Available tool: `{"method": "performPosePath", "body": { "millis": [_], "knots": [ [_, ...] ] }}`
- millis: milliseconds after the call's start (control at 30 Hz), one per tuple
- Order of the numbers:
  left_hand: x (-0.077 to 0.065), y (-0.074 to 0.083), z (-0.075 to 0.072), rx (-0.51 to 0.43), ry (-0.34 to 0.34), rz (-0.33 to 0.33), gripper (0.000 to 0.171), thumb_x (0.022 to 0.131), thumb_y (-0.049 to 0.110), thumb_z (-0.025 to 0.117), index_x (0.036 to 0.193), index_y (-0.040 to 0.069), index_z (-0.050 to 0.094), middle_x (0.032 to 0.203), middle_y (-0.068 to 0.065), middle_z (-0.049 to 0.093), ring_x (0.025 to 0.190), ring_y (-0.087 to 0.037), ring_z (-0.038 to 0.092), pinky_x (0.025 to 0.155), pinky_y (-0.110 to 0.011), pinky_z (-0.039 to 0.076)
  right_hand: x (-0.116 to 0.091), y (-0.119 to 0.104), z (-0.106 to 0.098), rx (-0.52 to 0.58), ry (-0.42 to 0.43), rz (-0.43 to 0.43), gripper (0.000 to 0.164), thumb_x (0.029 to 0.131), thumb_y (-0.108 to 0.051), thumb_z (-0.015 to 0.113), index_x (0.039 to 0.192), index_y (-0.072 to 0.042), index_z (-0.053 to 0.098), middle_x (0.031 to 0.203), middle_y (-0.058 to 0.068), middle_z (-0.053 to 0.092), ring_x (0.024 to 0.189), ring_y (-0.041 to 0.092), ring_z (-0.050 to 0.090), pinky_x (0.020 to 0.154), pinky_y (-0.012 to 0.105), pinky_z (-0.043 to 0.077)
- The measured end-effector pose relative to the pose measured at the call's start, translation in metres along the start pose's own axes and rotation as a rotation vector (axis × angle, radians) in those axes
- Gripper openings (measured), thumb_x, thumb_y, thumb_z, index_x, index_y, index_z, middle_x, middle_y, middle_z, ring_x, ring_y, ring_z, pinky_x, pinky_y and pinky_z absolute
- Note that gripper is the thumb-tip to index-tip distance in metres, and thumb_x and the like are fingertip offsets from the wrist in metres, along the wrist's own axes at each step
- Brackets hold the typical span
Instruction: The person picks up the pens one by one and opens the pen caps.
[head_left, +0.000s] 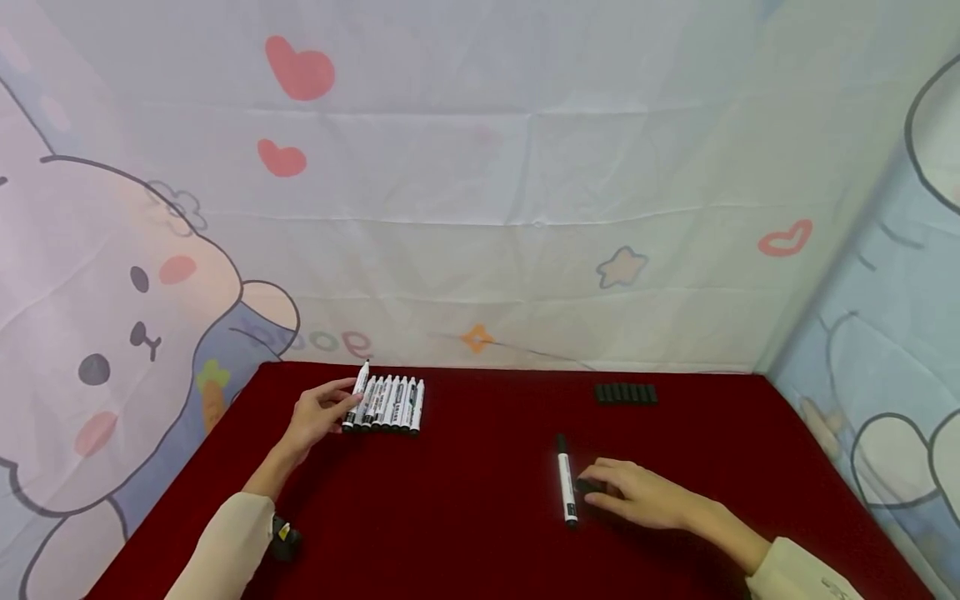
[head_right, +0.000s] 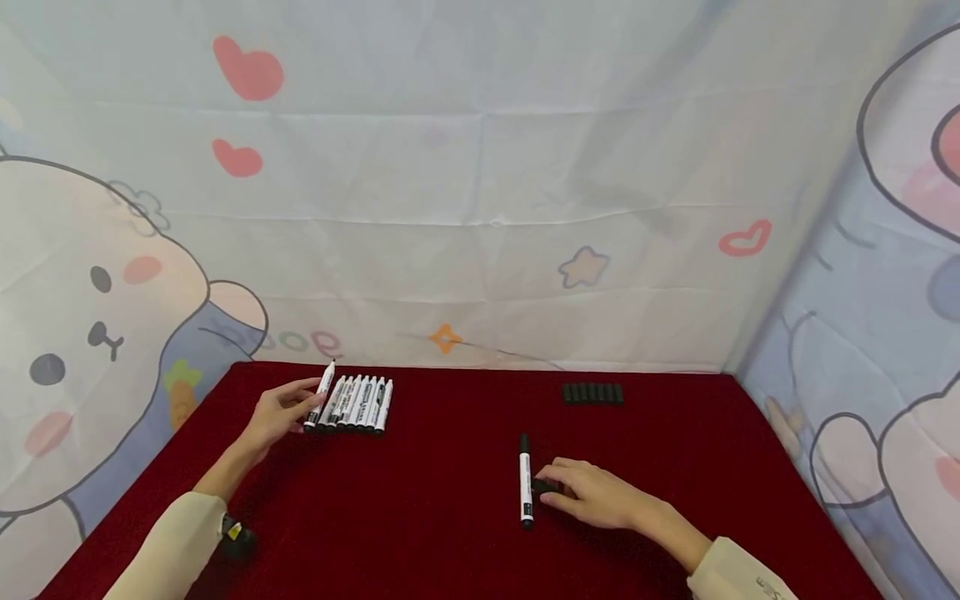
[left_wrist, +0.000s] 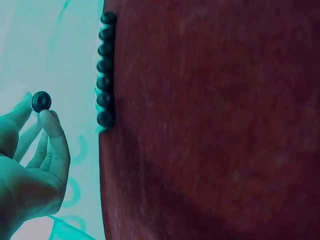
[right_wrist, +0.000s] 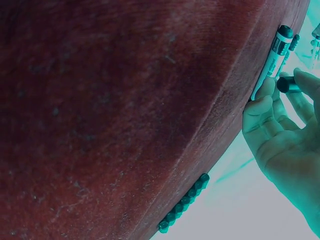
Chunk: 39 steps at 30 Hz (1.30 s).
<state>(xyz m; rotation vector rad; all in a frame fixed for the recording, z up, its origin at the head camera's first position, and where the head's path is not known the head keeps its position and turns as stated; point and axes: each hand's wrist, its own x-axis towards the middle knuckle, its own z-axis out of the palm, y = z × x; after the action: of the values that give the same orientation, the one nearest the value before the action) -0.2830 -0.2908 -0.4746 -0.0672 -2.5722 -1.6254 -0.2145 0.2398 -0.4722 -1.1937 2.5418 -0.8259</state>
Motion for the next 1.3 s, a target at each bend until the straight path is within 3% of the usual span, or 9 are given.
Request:
{"method": "performPosePath", "body": {
  "millis": [500, 800, 1300],
  "knots": [
    [0.012, -0.017, -0.011, 0.051, 0.059, -0.086, 0.054, 0.100, 0.030, 0.068, 0.145, 0.003, 0.056, 0.120, -0.026, 0.067, 0.067, -0.005, 0.055, 0.061, -0.026, 0.054, -0.001, 0.000, -0.001, -0.005, -0.010, 0.034, 0.036, 0.108, -0.038, 0.051, 0.131, -0.013, 0.064, 0.117, -0.006, 0.066, 0.100, -0.001, 0.059, 0.086, 0.025, 0.056],
    [0.024, -0.028, -0.003, 0.139, 0.046, -0.079, 0.051, 0.101, 0.028, 0.067, 0.144, 0.001, 0.056, 0.120, -0.030, 0.068, 0.066, -0.010, 0.058, 0.059, -0.026, 0.053, -0.005, 0.004, -0.001, -0.015, -0.013, 0.030, 0.036, 0.107, -0.037, 0.053, 0.130, -0.011, 0.065, 0.116, -0.004, 0.067, 0.094, -0.004, 0.056, 0.083, 0.024, 0.055],
    [0.035, -0.038, 0.007, 0.186, 0.049, -0.080, 0.047, 0.100, 0.021, 0.067, 0.139, -0.004, 0.058, 0.118, -0.033, 0.068, 0.064, -0.012, 0.058, 0.054, -0.025, 0.052, 0.000, 0.004, -0.004, -0.017, -0.033, 0.026, 0.035, 0.106, -0.040, 0.055, 0.127, -0.015, 0.067, 0.119, -0.004, 0.069, 0.098, -0.002, 0.059, 0.085, 0.024, 0.055]
  ]
}}
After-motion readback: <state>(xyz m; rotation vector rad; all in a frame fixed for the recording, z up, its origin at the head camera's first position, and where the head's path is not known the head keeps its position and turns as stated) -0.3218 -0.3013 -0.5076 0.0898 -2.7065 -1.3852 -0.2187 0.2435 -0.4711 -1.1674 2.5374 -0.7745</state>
